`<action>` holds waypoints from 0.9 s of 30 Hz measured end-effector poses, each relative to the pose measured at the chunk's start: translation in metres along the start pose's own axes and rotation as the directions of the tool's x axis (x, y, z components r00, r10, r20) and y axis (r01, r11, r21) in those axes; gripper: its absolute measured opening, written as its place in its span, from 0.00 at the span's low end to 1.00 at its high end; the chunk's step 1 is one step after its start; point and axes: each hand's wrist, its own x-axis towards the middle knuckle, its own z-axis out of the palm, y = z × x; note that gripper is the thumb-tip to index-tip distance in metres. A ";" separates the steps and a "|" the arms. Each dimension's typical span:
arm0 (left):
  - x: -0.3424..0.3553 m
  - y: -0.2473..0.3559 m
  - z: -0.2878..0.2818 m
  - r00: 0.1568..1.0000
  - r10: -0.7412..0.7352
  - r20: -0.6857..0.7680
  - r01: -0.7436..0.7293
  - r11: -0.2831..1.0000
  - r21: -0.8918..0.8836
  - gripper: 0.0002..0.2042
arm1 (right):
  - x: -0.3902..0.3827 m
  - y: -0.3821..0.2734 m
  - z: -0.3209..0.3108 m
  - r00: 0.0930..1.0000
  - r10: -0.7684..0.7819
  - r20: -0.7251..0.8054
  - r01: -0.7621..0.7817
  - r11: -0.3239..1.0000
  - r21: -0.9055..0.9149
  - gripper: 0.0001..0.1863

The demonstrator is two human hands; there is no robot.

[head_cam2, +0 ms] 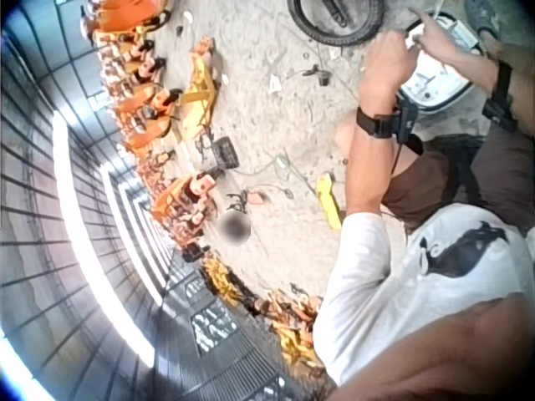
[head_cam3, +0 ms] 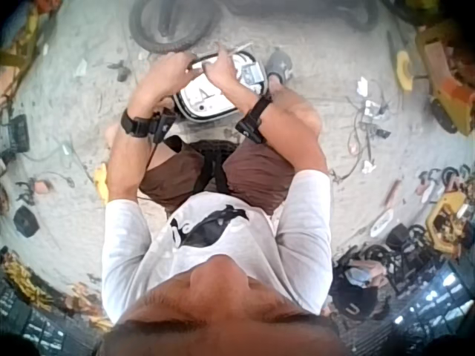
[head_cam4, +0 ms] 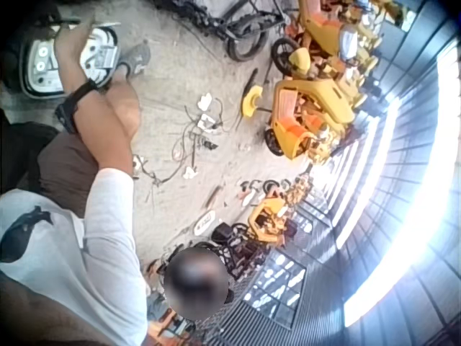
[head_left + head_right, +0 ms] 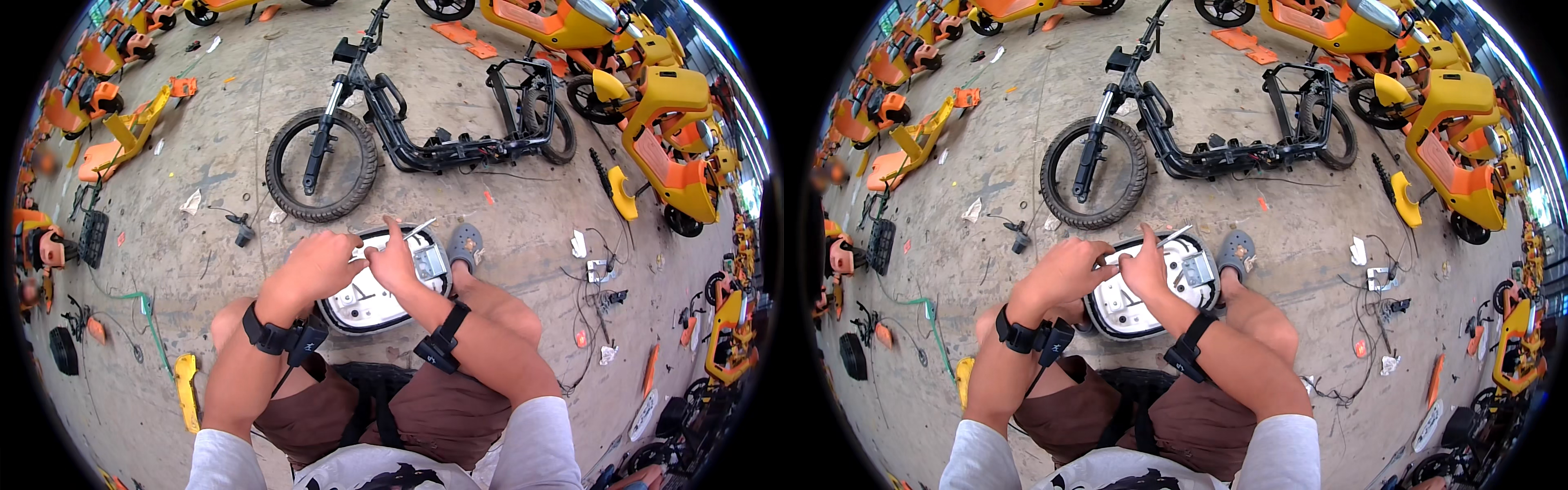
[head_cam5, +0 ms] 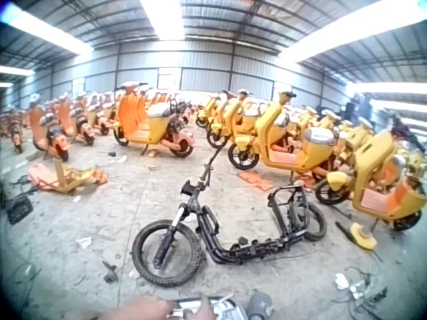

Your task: The person works on a scooter seat assembly by hand, stripping a wire, fitting a component into the underside of the seat, and tightening a screw with a screwdriver.

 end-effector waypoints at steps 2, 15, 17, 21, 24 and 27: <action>0.001 -0.002 0.002 1.000 0.014 -0.020 -0.014 1.000 -0.012 0.16 | -0.010 0.000 0.012 0.987 0.010 -0.163 -0.006 1.000 0.020 0.48; -0.005 0.003 -0.003 0.996 0.077 0.049 -0.078 0.997 0.020 0.14 | 0.011 0.015 0.005 0.989 -0.120 0.082 0.124 0.991 -0.046 0.47; -0.003 0.001 -0.001 0.992 0.126 0.023 -0.126 0.992 0.002 0.13 | 0.020 0.019 -0.002 0.962 -0.211 0.171 0.228 0.969 -0.089 0.46; 0.021 0.025 0.007 0.980 0.198 -0.001 -0.198 0.980 -0.028 0.09 | 0.059 0.063 -0.010 0.857 -0.092 0.507 -0.393 0.521 0.758 0.31; 0.009 0.021 -0.002 0.975 0.221 -0.012 -0.221 0.975 -0.007 0.08 | 0.067 0.057 0.000 0.809 -0.046 0.586 -0.524 0.396 0.754 0.27; 0.002 0.013 -0.002 0.958 0.280 -0.063 -0.284 0.957 -0.061 0.08 | 0.065 0.054 -0.003 0.913 -0.102 0.395 -0.067 0.918 0.391 0.27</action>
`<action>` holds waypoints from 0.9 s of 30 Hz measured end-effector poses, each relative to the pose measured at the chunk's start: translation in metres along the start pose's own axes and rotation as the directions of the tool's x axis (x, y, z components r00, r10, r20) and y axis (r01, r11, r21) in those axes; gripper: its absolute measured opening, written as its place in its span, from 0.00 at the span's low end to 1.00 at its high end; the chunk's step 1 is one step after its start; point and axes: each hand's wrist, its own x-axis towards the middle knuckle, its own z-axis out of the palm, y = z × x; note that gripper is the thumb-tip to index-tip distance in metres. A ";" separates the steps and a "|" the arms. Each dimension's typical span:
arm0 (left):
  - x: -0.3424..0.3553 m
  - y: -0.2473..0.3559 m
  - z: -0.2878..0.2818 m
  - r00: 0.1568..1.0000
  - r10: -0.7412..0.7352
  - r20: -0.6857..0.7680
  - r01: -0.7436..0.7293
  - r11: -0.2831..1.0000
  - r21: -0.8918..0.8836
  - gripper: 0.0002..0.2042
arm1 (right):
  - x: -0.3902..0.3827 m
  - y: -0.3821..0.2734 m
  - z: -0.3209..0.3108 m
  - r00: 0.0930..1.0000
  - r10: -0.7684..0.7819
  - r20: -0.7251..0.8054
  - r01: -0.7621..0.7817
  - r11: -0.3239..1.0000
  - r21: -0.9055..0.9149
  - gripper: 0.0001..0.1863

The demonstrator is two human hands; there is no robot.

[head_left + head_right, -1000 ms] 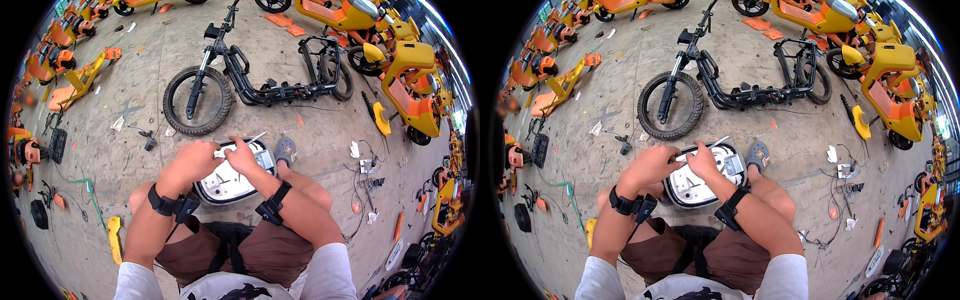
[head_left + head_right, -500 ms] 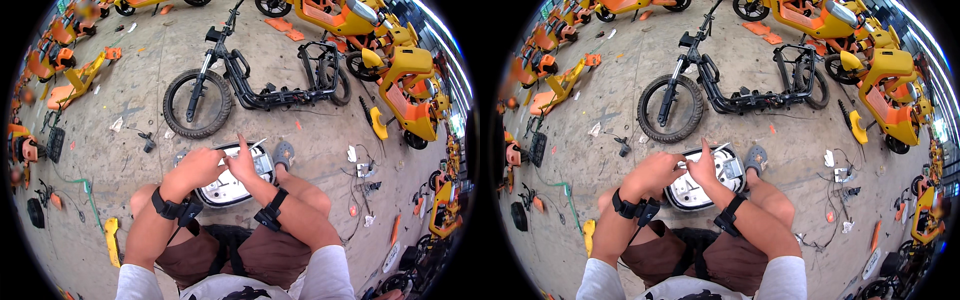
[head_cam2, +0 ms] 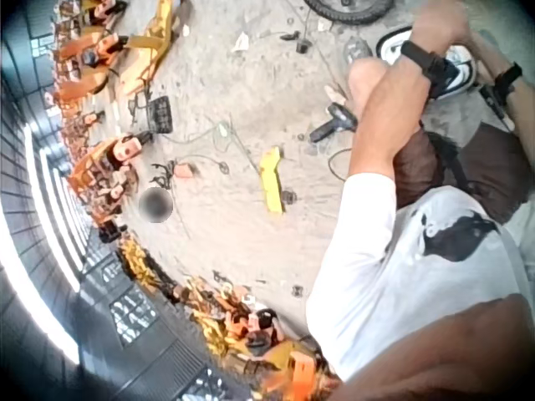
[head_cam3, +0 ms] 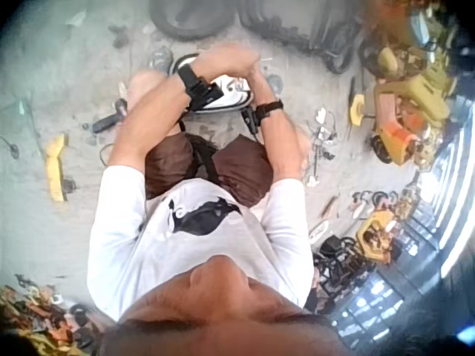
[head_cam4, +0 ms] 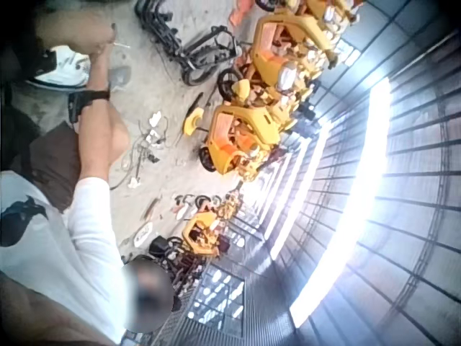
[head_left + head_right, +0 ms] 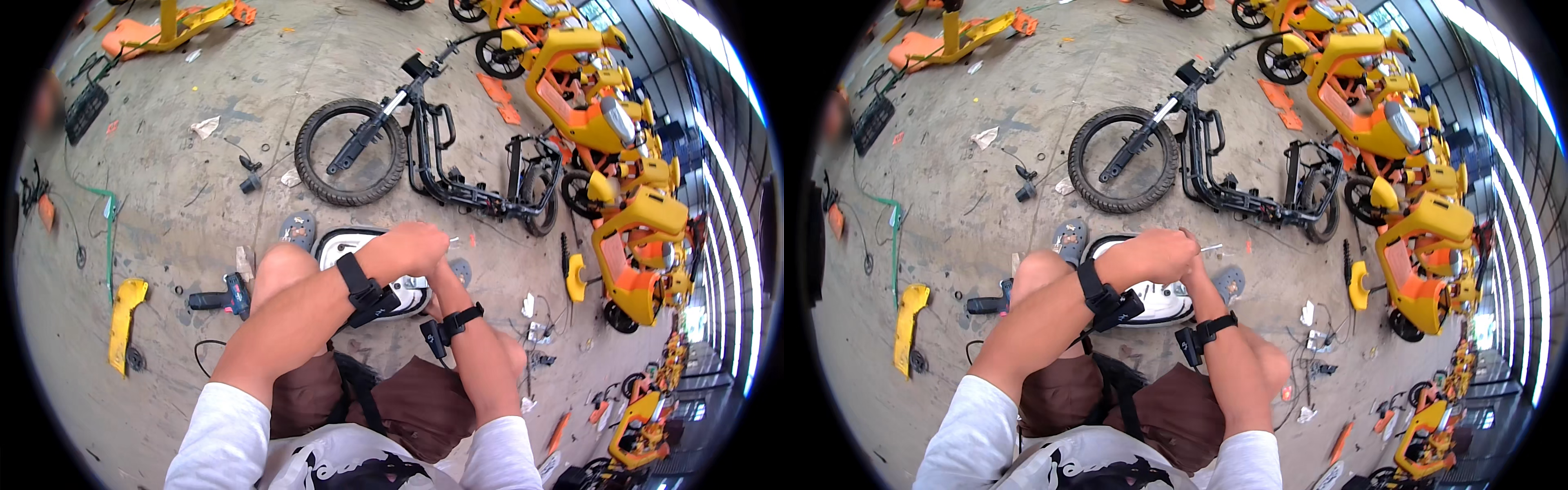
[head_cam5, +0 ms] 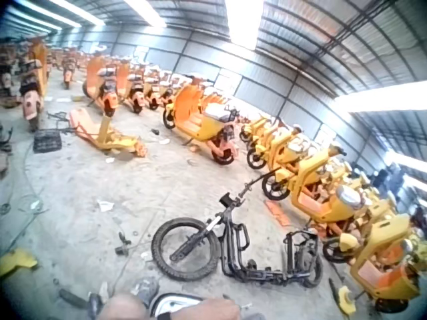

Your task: The person works on a scooter seat assembly by hand, stripping a wire, fitting a component into the underside of the seat, and tightening a screw with a screwdriver.

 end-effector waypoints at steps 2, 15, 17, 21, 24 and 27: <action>-0.007 -0.009 -0.002 0.998 -0.005 -0.067 0.003 1.000 -0.024 0.08 | 0.003 -0.004 0.007 0.999 -0.048 -0.002 0.047 0.987 -0.154 0.27; -0.026 -0.016 0.000 0.992 0.009 -0.127 -0.007 1.000 0.021 0.06 | 0.000 0.009 0.005 0.989 -0.145 -0.025 0.136 0.966 -0.218 0.28; -0.035 -0.016 -0.007 0.994 0.013 -0.106 -0.011 1.000 0.021 0.06 | -0.008 0.010 0.012 0.983 -0.175 -0.046 0.155 0.945 -0.287 0.31; -0.030 -0.022 -0.003 0.998 0.032 -0.062 -0.030 0.999 0.037 0.04 | -0.004 0.018 0.006 0.989 -0.140 -0.049 0.137 0.988 -0.071 0.32; -0.038 -0.025 -0.004 0.999 -0.027 -0.044 0.028 1.000 0.007 0.04 | -0.007 0.005 0.030 0.997 0.064 -0.033 -0.054 0.968 0.244 0.31; -0.036 -0.023 -0.002 0.998 0.003 -0.055 0.000 0.999 0.053 0.04 | -0.029 -0.026 0.040 0.997 0.073 -0.027 -0.072 0.997 0.033 0.29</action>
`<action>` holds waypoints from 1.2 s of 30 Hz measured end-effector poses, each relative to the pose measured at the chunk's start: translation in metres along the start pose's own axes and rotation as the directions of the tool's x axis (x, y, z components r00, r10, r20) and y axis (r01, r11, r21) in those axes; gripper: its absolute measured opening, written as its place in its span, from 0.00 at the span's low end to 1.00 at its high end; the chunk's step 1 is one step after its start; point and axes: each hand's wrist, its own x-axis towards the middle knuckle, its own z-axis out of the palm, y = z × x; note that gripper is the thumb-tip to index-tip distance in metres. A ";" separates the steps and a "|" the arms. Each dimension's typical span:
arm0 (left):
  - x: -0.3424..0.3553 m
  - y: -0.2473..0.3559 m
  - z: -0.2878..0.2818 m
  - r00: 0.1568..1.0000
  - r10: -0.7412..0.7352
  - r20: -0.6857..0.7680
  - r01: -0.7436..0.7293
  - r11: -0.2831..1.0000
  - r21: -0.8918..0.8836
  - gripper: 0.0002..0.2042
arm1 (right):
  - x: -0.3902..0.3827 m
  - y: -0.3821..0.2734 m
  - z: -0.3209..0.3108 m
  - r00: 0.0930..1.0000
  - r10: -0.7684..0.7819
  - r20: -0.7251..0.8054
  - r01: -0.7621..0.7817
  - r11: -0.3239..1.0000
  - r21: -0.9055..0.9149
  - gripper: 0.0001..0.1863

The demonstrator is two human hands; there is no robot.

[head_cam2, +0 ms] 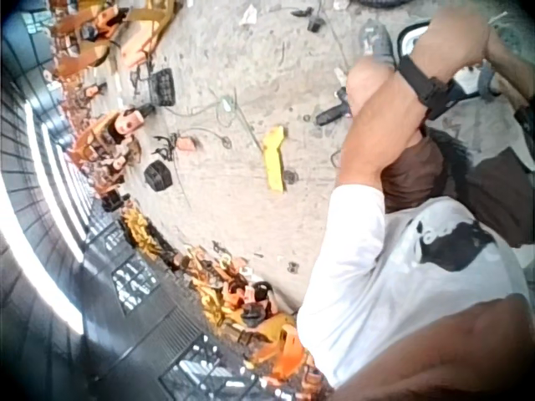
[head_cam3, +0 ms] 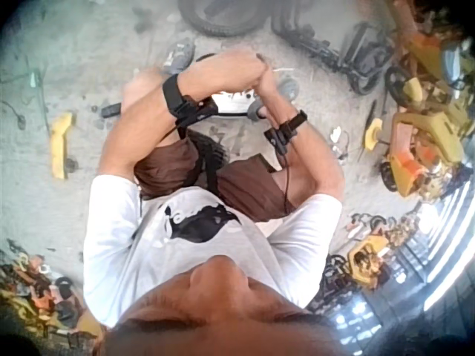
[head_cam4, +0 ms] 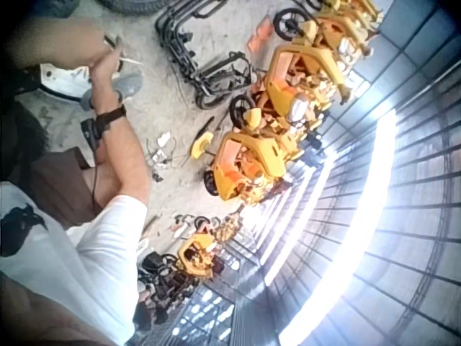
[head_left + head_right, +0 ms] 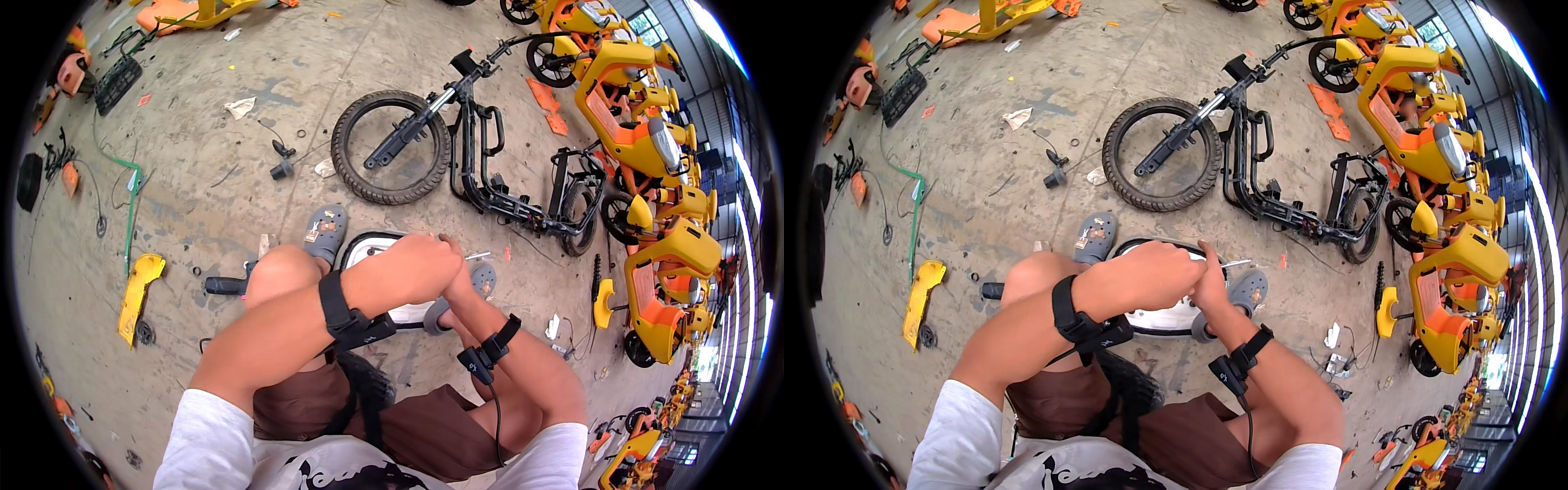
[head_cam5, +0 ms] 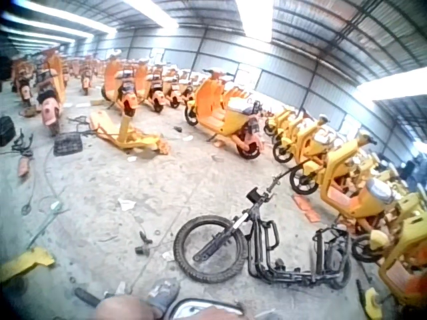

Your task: The person works on a scooter seat assembly by hand, stripping a wire, fitting a component into the underside of the seat, and tightening a screw with a screwdriver.

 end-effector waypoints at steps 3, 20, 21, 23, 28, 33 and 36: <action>0.002 -0.001 0.004 0.999 0.025 -0.020 -0.025 1.000 -0.011 0.05 | 0.000 0.002 -0.005 0.999 0.041 -0.029 -0.043 0.996 -0.078 0.27; 0.023 0.003 0.004 0.989 -0.060 0.136 0.065 0.998 -0.028 0.09 | 0.006 0.003 -0.031 0.961 -0.225 0.161 0.276 0.810 -0.518 0.30; 0.021 0.001 0.002 0.990 -0.084 0.115 0.090 0.995 -0.047 0.10 | 0.003 -0.008 -0.030 0.958 -0.206 0.201 0.286 0.759 -0.585 0.30; 0.018 0.001 0.000 0.991 -0.114 0.071 0.121 0.988 -0.096 0.12 | -0.007 -0.028 -0.034 0.963 -0.112 0.244 0.248 0.723 -0.645 0.30; 0.015 0.000 -0.016 0.980 -0.157 0.122 0.168 0.982 -0.087 0.15 | -0.029 -0.063 -0.035 0.993 0.042 0.111 0.058 0.648 -0.759 0.31; 0.008 -0.006 -0.019 0.978 -0.175 0.110 0.182 0.982 -0.057 0.15 | -0.030 -0.075 -0.042 0.971 0.160 -0.179 -0.240 0.688 -0.685 0.41; 0.006 -0.007 -0.023 0.969 -0.211 0.132 0.222 0.972 -0.075 0.16 | -0.033 -0.072 -0.044 0.965 0.161 -0.205 -0.259 0.665 -0.700 0.43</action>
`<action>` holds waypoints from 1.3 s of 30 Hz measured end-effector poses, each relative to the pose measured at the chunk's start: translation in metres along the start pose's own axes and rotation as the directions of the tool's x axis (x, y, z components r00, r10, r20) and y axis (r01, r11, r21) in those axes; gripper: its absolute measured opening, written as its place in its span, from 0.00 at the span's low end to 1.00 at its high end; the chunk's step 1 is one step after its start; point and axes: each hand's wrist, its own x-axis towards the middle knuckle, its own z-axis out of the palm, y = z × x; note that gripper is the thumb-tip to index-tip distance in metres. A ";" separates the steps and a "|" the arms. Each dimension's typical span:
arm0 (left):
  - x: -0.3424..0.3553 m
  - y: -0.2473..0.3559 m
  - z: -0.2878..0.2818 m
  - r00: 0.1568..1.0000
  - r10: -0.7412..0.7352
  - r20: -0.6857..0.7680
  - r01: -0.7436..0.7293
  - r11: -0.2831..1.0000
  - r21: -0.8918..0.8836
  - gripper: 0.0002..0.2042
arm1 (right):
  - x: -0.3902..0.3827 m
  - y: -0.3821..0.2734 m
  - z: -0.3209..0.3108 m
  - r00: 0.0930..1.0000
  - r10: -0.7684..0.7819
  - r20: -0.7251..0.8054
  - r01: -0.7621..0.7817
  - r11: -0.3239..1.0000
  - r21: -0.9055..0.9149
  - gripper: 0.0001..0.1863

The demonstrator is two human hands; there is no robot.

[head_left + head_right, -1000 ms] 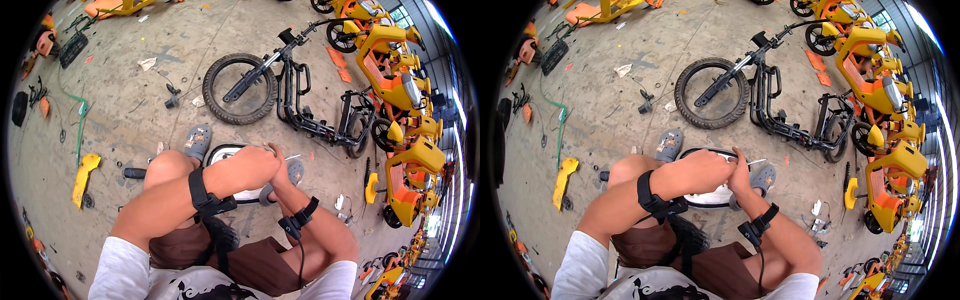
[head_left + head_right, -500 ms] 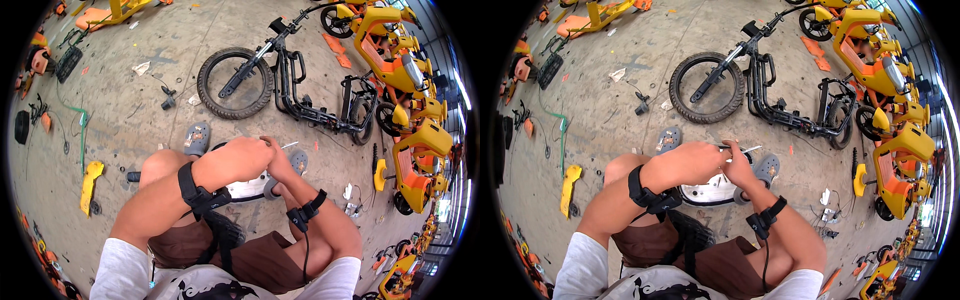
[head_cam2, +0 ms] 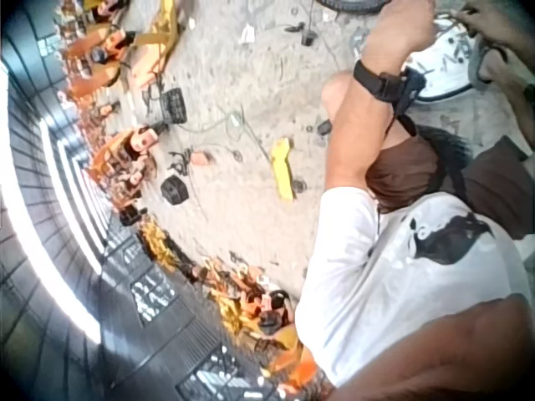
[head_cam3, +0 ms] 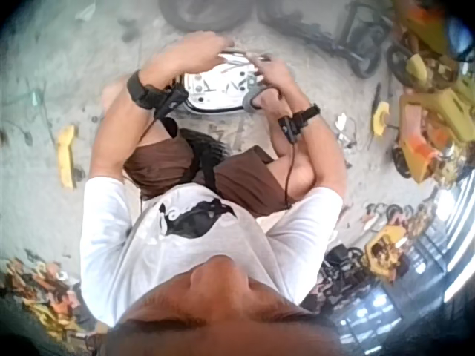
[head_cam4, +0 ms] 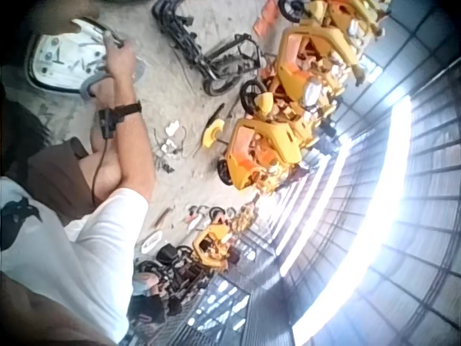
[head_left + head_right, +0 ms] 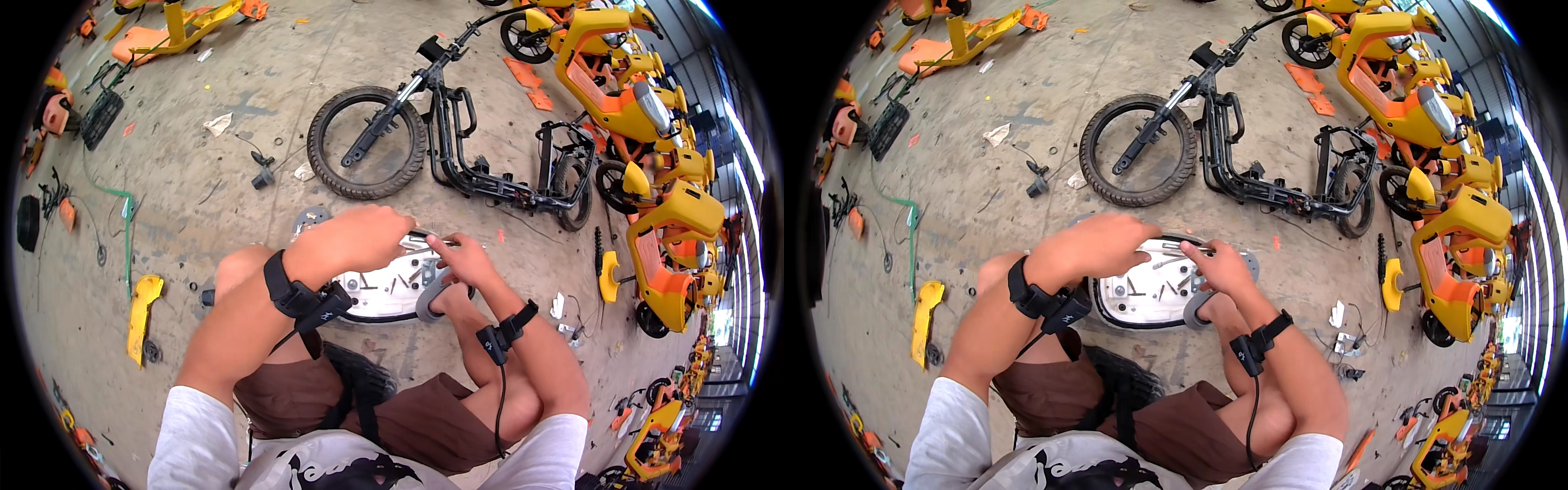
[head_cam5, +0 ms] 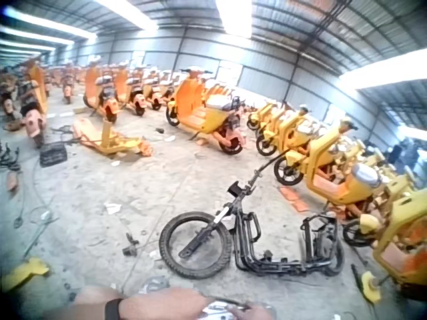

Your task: The person works on a scooter seat assembly by hand, stripping a wire, fitting a component into the underside of the seat, and tightening a screw with a screwdriver.

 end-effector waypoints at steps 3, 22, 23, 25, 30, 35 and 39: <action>0.001 -0.006 -0.001 1.000 -0.006 0.010 0.006 0.999 0.045 0.17 | -0.010 -0.008 0.002 0.997 0.045 -0.062 -0.050 0.994 -0.092 0.44; 0.009 0.000 0.006 0.996 0.006 -0.094 0.003 0.996 0.092 0.15 | -0.006 -0.022 0.018 0.972 0.116 -0.204 -0.170 0.946 -0.277 0.48; 0.011 -0.003 0.006 0.995 0.019 -0.100 -0.009 0.995 0.097 0.15 | -0.006 -0.025 0.016 0.972 0.110 -0.207 -0.162 0.955 -0.250 0.48; 0.012 -0.001 0.007 0.995 0.044 -0.094 -0.036 0.995 0.088 0.15 | 0.005 -0.012 0.016 0.971 0.094 -0.221 -0.144 0.964 -0.223 0.48; 0.011 0.000 0.013 0.992 0.091 -0.084 -0.085 0.993 0.077 0.15 | 0.024 0.012 0.021 0.955 -0.032 -0.294 -0.045 0.967 -0.251 0.44; 0.013 0.007 0.019 0.996 0.077 -0.034 -0.073 0.991 0.108 0.19 | 0.019 0.016 0.020 0.962 -0.169 -0.214 0.139 0.979 -0.146 0.36; 0.020 0.000 0.036 0.951 0.175 -0.253 -0.146 0.981 0.128 0.22 | 0.009 0.004 0.008 0.964 -0.264 0.013 0.264 0.964 0.018 0.26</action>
